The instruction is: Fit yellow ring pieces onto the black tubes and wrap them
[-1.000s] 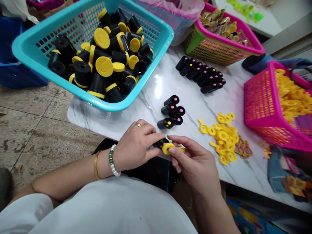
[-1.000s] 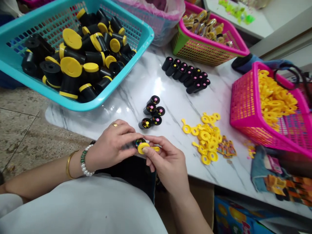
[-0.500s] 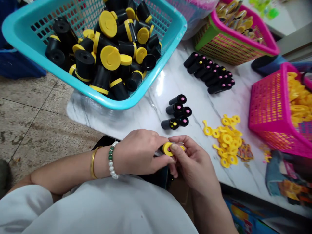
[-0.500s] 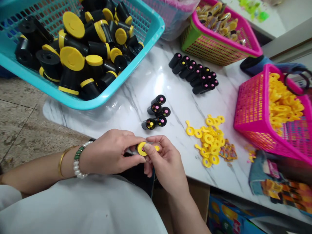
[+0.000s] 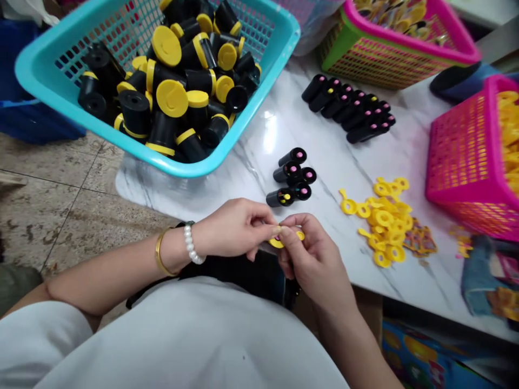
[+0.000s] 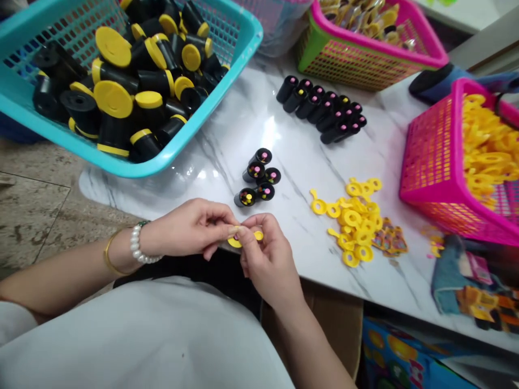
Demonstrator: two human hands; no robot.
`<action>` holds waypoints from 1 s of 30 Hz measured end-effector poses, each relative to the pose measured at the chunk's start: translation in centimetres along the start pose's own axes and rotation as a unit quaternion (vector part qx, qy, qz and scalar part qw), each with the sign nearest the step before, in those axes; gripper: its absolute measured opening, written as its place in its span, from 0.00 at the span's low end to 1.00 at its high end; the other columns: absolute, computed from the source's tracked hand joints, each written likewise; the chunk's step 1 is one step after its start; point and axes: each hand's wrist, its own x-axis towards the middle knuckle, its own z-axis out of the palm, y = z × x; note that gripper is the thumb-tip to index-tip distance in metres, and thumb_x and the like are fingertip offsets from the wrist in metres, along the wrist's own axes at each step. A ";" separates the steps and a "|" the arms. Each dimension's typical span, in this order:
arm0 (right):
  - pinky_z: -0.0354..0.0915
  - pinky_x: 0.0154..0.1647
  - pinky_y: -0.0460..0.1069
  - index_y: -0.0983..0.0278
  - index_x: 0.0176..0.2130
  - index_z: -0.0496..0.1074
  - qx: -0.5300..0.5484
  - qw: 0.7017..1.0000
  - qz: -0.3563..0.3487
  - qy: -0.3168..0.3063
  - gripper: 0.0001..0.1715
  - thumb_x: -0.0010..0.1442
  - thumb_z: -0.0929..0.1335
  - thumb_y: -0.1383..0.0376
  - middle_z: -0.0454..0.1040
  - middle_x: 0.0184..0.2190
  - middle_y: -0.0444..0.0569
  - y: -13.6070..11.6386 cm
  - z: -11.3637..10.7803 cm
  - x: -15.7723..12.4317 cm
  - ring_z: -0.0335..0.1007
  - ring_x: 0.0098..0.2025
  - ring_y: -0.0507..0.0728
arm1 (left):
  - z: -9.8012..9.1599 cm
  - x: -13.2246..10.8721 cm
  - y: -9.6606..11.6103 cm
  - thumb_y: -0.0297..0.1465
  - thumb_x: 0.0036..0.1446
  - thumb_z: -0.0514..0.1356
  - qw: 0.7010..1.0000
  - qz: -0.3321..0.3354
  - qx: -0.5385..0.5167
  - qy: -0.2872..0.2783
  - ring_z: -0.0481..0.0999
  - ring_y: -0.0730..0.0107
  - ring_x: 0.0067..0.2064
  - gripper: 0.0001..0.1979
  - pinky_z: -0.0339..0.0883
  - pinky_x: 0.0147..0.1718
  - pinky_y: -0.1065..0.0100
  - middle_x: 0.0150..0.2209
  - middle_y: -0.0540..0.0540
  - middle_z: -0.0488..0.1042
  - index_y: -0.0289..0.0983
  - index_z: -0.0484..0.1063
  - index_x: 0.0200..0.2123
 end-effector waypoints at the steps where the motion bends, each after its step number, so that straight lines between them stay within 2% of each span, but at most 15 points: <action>1: 0.48 0.11 0.40 0.59 0.39 0.60 0.002 1.000 -0.010 0.009 0.21 0.61 0.68 0.48 0.59 0.12 0.31 0.1 0.2 0.0 0.53 0.11 0.46 | 0.2 -0.1 -0.2 0.34 0.63 0.57 1.000 0.003 -0.008 0.002 0.66 0.80 0.17 0.11 0.56 0.19 0.79 0.15 0.56 0.66 0.34 0.73 0.32; 3: 0.47 0.11 0.40 0.59 0.39 0.60 0.011 1.000 -0.020 0.022 0.21 0.60 0.69 0.48 0.59 0.13 0.31 0.2 0.5 0.0 0.53 0.12 0.46 | 0.7 -0.3 -0.8 0.35 0.63 0.57 0.998 0.045 0.004 0.048 0.67 0.79 0.19 0.11 0.59 0.20 0.78 0.20 0.54 0.69 0.34 0.74 0.35; 5: 0.48 0.11 0.40 0.59 0.38 0.61 0.030 0.999 -0.020 0.037 0.23 0.57 0.71 0.48 0.59 0.15 0.31 0.3 0.7 0.0 0.53 0.12 0.45 | 1.5 -0.5 -1.8 0.37 0.60 0.61 0.980 0.136 0.062 0.130 0.69 0.78 0.24 0.12 0.65 0.25 0.75 0.29 0.51 0.72 0.34 0.75 0.41; 8: 0.51 0.13 0.40 0.61 0.37 0.63 0.064 0.995 -0.027 0.068 0.24 0.54 0.75 0.50 0.64 0.19 0.34 0.6 0.4 -0.2 0.54 0.15 0.44 | 2.7 -0.6 -3.4 0.36 0.56 0.67 0.918 0.274 0.186 0.219 0.72 0.73 0.33 0.16 0.72 0.33 0.71 0.38 0.45 0.71 0.34 0.73 0.45; 11: 0.56 0.17 0.40 0.62 0.38 0.66 0.099 0.993 -0.033 0.059 0.21 0.57 0.73 0.50 0.66 0.19 0.36 1.2 -0.5 -0.5 0.58 0.17 0.45 | 3.5 -0.6 -4.6 0.34 0.61 0.62 0.867 0.331 0.274 0.252 0.75 0.70 0.38 0.13 0.75 0.37 0.69 0.42 0.42 0.72 0.34 0.71 0.47; 14: 0.59 0.20 0.42 0.63 0.42 0.67 0.112 0.993 -0.019 0.025 0.22 0.58 0.72 0.50 0.68 0.18 0.38 1.5 -1.3 -0.6 0.61 0.18 0.47 | 3.8 -0.5 -5.0 0.33 0.65 0.56 0.844 0.342 0.321 0.262 0.77 0.68 0.41 0.13 0.78 0.38 0.68 0.44 0.42 0.73 0.34 0.69 0.50; 18: 0.59 0.17 0.42 0.62 0.44 0.66 0.045 0.999 0.010 -0.021 0.26 0.55 0.74 0.50 0.68 0.20 0.38 0.6 -1.6 -0.3 0.62 0.18 0.47 | 3.6 -0.5 -4.9 0.34 0.67 0.55 0.845 0.336 0.336 0.244 0.79 0.67 0.44 0.15 0.79 0.41 0.67 0.47 0.41 0.74 0.34 0.66 0.53; 22: 0.68 0.24 0.43 0.61 0.43 0.66 -0.025 0.996 0.001 -0.084 0.23 0.58 0.72 0.49 0.69 0.26 0.40 -0.7 -1.5 -0.2 0.67 0.24 0.48 | 3.5 -0.5 -4.5 0.29 0.67 0.54 0.871 0.313 0.313 0.212 0.78 0.68 0.46 0.15 0.77 0.46 0.66 0.48 0.42 0.75 0.34 0.66 0.55; 27: 0.68 0.24 0.43 0.61 0.42 0.65 -0.059 0.996 -0.014 -0.066 0.21 0.61 0.70 0.48 0.69 0.27 0.40 -0.7 -1.1 -0.6 0.65 0.25 0.48 | 3.5 -0.1 -4.3 0.25 0.62 0.55 0.893 0.279 0.281 0.214 0.77 0.67 0.39 0.11 0.76 0.40 0.66 0.39 0.45 0.75 0.34 0.73 0.46; 30: 0.68 0.25 0.44 0.61 0.42 0.65 -0.037 0.998 -0.008 -0.056 0.22 0.59 0.71 0.49 0.70 0.28 0.40 0.0 -0.8 -0.6 0.67 0.24 0.48 | 3.5 -0.1 -4.5 0.26 0.59 0.58 0.897 0.287 0.245 0.230 0.77 0.67 0.38 0.11 0.75 0.37 0.67 0.39 0.45 0.75 0.34 0.73 0.46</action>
